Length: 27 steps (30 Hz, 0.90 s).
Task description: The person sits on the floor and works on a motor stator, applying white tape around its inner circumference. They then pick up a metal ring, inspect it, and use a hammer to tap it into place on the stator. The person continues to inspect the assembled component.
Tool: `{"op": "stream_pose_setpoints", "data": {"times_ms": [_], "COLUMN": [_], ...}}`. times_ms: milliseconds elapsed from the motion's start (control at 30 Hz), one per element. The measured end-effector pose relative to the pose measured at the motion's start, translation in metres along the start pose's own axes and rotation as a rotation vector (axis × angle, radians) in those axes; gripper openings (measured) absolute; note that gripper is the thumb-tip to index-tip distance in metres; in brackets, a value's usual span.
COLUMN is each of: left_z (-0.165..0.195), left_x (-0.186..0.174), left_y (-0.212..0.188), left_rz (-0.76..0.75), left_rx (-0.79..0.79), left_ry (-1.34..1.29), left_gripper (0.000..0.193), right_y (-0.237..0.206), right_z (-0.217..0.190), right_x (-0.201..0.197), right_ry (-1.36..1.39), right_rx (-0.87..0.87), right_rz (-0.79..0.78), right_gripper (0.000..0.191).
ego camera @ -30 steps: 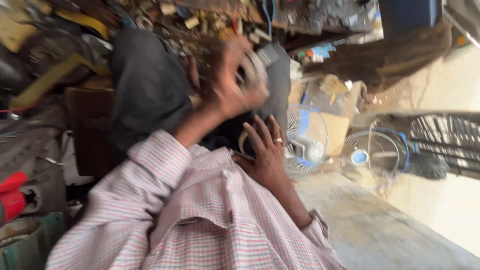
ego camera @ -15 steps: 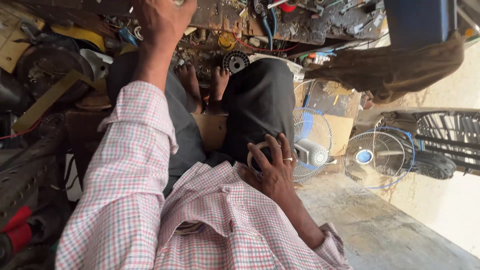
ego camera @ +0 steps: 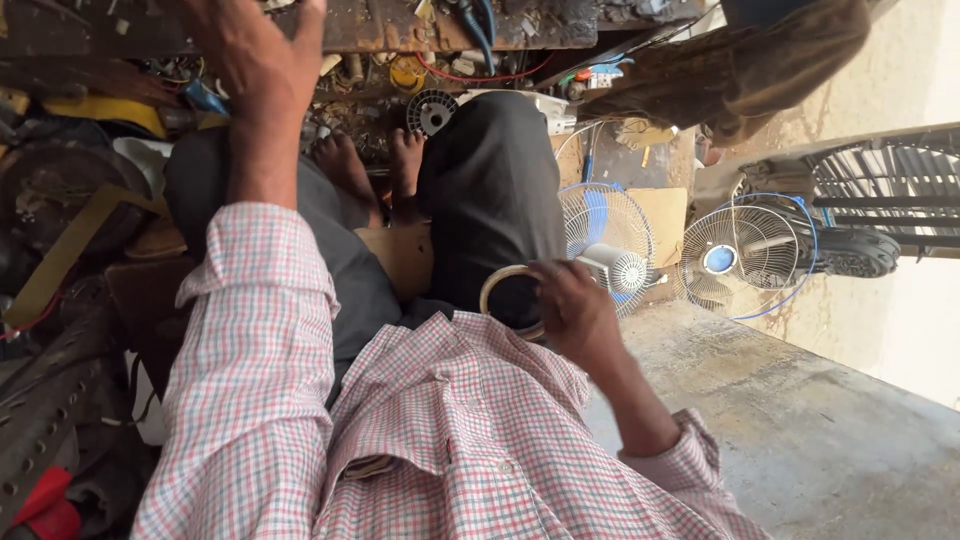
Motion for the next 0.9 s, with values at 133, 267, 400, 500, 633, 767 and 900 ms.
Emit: {"op": "stream_pose_setpoints", "data": {"times_ms": [133, 267, 400, 500, 633, 767, 900], "left_z": [-0.003, -0.002, -0.001, -0.004, 0.0, 0.004, 0.008], "left_x": [-0.027, -0.05, -0.064, -0.067, -0.058, -0.046, -0.046], "left_y": [-0.01, -0.016, -0.011, -0.01, -0.007, -0.008, -0.012], "left_rz": [0.195, 0.277, 0.309, 0.351, 0.33, 0.329, 0.399], "left_rx": [0.019, -0.017, -0.117, -0.172, -0.088, -0.033, 0.011], "left_ry": [-0.105, -0.268, -0.297, -0.375, -0.377, -0.213, -0.161], "left_gripper": [0.104, 0.098, 0.09, 0.087, 0.087, 0.088, 0.084], "right_y": [0.063, 0.201, 0.295, 0.286, 0.248, 0.19, 0.158], "right_z": [-0.018, -0.06, -0.073, -0.128, -0.125, -0.14, -0.156], "right_x": [-0.054, -0.086, -0.1, -0.093, -0.013, 0.013, 0.027], "right_ry": [0.097, 0.334, 0.301, -0.06, 1.089, 0.593, 0.035], "right_rx": [-0.098, -0.282, -0.013, -0.26, -0.061, -0.35, -0.616], "right_rz": [0.137, -0.138, 0.15, 0.47, -0.063, -0.03, 0.185], "right_gripper": [0.024, 0.014, 0.011, 0.005, 0.025, 0.024, 0.024]}}
Point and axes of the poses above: each hand's wrist, its own y-axis towards the middle knuckle, its own x-axis out of the palm, z = x × y, the point moved 9 cm from there along y, towards the middle knuckle, and after that the axes turned 12 degrees about x, right-handed, at the moved point
